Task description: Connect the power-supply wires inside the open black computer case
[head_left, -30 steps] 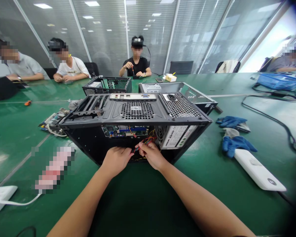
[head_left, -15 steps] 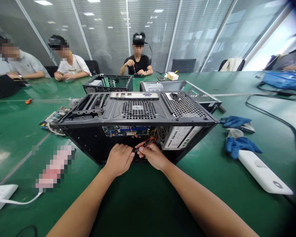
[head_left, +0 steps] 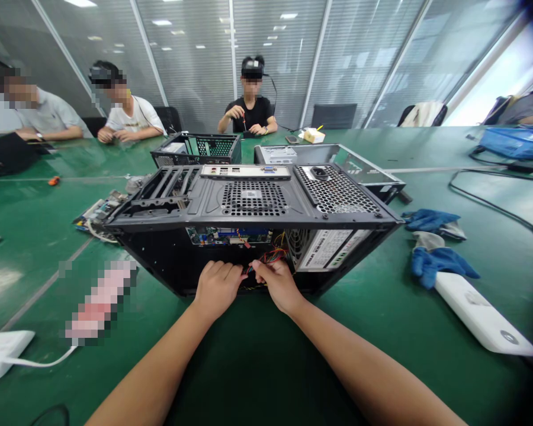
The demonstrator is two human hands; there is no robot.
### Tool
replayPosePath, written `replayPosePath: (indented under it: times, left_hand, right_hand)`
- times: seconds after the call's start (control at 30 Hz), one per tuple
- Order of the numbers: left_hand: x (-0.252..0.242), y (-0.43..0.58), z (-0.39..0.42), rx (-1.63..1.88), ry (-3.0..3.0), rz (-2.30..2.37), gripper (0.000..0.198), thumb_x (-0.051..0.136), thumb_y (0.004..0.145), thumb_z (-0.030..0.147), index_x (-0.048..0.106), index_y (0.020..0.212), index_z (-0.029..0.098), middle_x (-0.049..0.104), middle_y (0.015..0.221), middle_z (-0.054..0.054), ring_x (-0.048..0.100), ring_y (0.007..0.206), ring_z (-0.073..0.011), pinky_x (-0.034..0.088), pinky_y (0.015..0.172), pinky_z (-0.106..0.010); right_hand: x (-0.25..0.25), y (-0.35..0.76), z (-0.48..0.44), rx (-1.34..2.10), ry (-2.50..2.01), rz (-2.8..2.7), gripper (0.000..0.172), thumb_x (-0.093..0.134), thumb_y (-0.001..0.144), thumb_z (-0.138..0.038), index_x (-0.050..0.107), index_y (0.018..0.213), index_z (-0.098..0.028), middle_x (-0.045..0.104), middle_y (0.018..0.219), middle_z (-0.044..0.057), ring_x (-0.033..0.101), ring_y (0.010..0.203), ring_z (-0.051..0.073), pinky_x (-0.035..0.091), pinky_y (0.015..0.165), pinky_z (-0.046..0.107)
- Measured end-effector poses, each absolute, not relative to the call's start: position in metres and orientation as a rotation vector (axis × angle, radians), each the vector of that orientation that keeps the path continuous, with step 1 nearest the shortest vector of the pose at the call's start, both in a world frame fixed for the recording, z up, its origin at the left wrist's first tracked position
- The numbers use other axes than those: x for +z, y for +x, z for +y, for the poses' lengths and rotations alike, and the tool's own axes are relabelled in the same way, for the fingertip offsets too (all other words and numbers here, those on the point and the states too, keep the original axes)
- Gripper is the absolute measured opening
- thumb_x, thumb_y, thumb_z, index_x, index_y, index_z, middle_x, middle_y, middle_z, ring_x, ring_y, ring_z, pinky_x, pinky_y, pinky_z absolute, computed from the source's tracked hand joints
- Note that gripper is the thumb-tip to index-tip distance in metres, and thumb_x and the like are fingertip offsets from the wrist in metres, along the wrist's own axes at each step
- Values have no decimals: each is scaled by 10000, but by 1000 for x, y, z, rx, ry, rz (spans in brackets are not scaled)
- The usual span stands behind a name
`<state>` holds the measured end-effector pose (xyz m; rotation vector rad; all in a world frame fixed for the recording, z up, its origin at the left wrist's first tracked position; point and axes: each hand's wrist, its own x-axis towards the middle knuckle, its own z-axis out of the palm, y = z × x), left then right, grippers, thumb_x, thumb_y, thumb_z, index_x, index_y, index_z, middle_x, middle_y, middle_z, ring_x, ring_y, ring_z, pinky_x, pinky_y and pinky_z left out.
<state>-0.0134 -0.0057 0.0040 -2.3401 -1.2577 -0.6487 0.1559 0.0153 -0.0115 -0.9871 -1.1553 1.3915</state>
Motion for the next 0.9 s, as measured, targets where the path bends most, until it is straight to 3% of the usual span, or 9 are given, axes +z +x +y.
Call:
replayPosePath:
  times: [0.27, 0.53, 0.9]
  left_hand:
    - [-1, -14, -10, -774, -2541, -1316, 333, 356, 987, 317, 562, 772, 170, 571, 654, -43, 506, 617, -176, 336, 629, -326]
    - [-1, -12, -11, -820, -2588, -1271, 334, 360, 986, 318, 561, 765, 170, 592, 664, -43, 506, 612, -168, 338, 633, -323]
    - [3, -13, -9, -765, -2441, -1287, 339, 420, 980, 351, 614, 769, 170, 610, 623, -31, 519, 594, -162, 306, 600, -313]
  right_hand:
    - [0, 164, 14, 1646, -745, -1167, 336, 737, 706, -507, 673, 767, -184, 506, 557, -39, 444, 542, 99, 358, 570, 262]
    - [-5, 171, 20, 1759, -650, -1228, 278, 754, 720, -440, 720, 854, -199, 591, 687, -5, 465, 617, 103, 374, 615, 262]
    - [-4, 160, 15, 1602, -809, -1151, 319, 729, 721, -502, 731, 792, -192, 562, 598, -10, 441, 573, 108, 371, 594, 271]
